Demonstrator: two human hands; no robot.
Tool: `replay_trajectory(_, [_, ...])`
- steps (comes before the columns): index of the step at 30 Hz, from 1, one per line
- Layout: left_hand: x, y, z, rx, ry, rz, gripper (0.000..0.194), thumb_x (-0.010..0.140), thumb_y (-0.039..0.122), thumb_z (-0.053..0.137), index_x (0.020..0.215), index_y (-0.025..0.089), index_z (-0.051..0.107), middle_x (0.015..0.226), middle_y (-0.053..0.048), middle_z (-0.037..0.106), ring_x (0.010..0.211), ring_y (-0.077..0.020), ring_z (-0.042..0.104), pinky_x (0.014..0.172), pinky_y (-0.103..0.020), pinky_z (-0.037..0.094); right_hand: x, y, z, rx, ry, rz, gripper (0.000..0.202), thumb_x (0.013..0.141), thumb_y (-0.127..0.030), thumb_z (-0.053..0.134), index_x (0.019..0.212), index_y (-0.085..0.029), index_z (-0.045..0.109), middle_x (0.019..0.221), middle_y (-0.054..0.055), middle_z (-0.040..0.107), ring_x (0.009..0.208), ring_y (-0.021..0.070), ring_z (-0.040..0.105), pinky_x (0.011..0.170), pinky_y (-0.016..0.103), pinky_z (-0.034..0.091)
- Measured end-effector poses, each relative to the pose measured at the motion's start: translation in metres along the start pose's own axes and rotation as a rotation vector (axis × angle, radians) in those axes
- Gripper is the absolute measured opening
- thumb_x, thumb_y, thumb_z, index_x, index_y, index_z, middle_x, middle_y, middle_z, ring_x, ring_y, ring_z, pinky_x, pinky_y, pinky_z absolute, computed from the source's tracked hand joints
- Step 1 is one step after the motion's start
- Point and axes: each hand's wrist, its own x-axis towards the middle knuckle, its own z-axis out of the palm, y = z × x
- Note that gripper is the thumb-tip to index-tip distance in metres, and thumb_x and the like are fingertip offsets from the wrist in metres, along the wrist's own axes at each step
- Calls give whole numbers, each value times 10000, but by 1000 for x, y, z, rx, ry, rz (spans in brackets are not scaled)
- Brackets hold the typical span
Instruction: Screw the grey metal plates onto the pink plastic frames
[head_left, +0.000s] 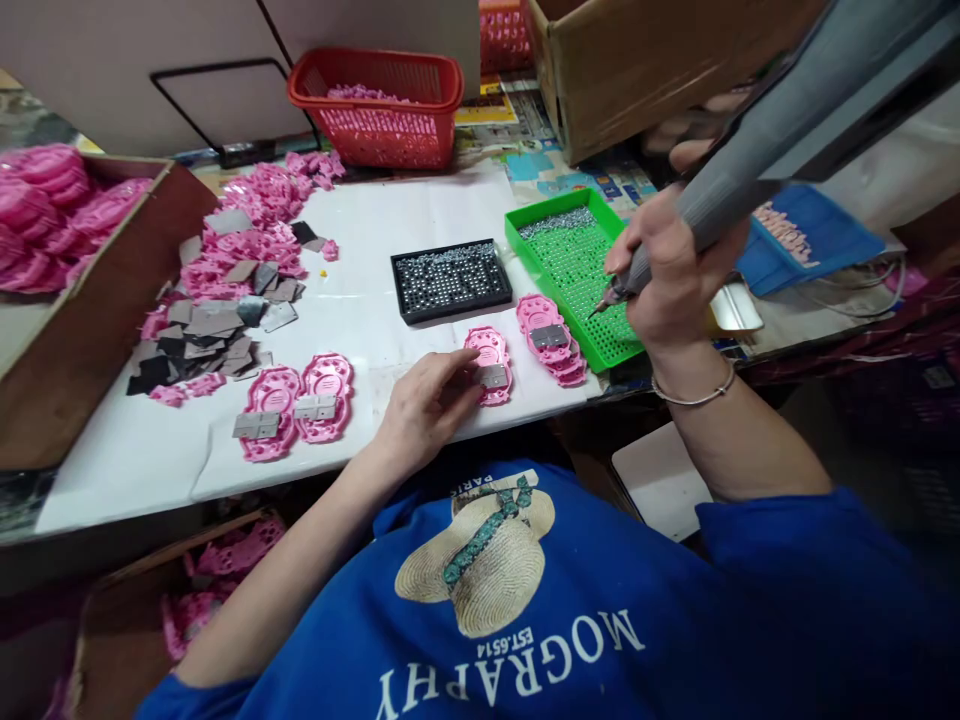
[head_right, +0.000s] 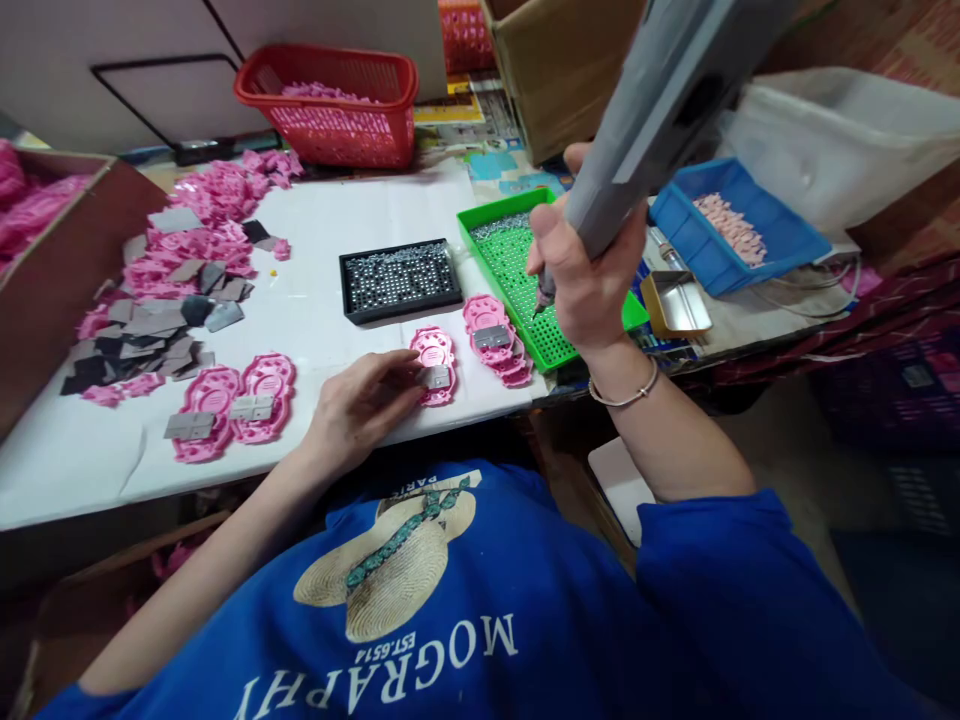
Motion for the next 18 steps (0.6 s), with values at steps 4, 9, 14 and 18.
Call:
replay_trajectory(4, [1,1,0,-110,-48,-81,511,883,232,650,1366,177,491,1057,-79,713,889,-143,691,806,-282,583,-2,-26,24,126,-5,-69,248,776,-353,740,1009,-297,674,600,-58,508,408,103,441,362,283,304])
replay_trajectory(9, [2,0,0,-172,-45,-82,599,859,189,643,1419,163,431,1037,-76,697,854,-128,662,807,-271,558,-32,-44,57,238,-147,-4,152,779,-336,719,917,-299,670,695,-45,558,415,73,438,327,243,336])
replay_trajectory(14, [3,3,0,-187,-47,-67,604,867,178,631,1429,153,410,1018,-70,679,843,-125,634,798,-260,541,-62,-33,71,206,-312,183,354,790,-463,724,1109,-374,600,623,-60,524,431,115,469,382,278,412])
replay_trajectory(18, [3,6,0,-161,-22,-37,572,875,188,627,1409,147,426,1004,-69,674,824,-123,611,791,-259,531,-71,-23,76,172,-348,184,353,841,-490,666,1158,-412,531,637,-54,499,447,157,514,424,322,440])
